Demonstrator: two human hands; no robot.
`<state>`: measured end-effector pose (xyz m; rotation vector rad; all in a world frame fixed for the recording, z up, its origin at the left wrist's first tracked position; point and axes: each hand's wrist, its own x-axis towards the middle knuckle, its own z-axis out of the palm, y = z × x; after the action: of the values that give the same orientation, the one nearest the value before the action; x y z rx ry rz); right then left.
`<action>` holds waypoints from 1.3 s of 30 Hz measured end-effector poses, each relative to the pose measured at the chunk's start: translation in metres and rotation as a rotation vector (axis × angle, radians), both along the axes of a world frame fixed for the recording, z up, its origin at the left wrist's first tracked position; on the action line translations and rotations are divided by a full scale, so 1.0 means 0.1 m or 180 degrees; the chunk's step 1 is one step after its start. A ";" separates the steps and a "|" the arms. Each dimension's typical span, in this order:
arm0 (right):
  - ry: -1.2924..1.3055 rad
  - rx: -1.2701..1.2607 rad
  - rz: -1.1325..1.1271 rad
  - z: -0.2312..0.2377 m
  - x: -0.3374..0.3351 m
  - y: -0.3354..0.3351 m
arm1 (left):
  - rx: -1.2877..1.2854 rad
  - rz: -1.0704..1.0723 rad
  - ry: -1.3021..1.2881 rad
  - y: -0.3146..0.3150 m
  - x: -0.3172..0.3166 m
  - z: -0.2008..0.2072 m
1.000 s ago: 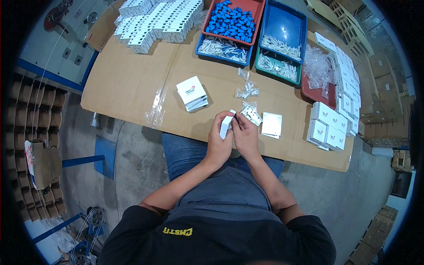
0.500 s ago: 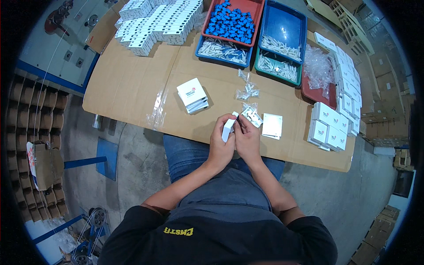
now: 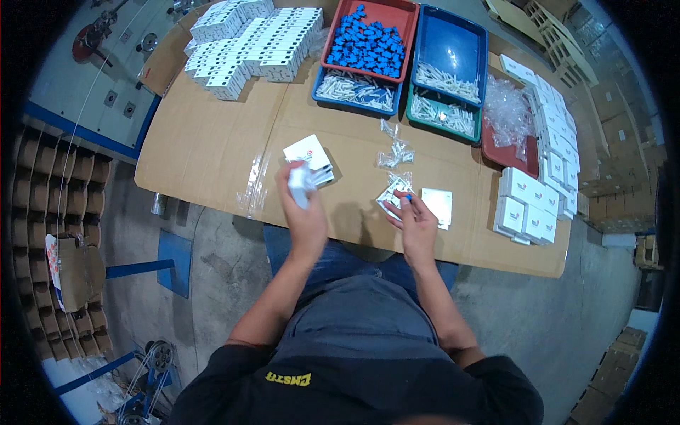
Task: Package small electrical components into boxes.
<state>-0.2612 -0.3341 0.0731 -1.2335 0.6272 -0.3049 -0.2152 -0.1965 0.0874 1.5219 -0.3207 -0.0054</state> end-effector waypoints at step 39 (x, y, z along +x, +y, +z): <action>0.0197 -0.1431 0.0298 -0.47 0.05 -0.91 | -0.0326 -0.0180 0.1591 -0.05 0.43 -0.81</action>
<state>-0.2566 -0.4254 0.0256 -1.7037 0.5682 -0.3414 -0.1722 -0.2014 0.0066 1.3572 0.0366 -0.4021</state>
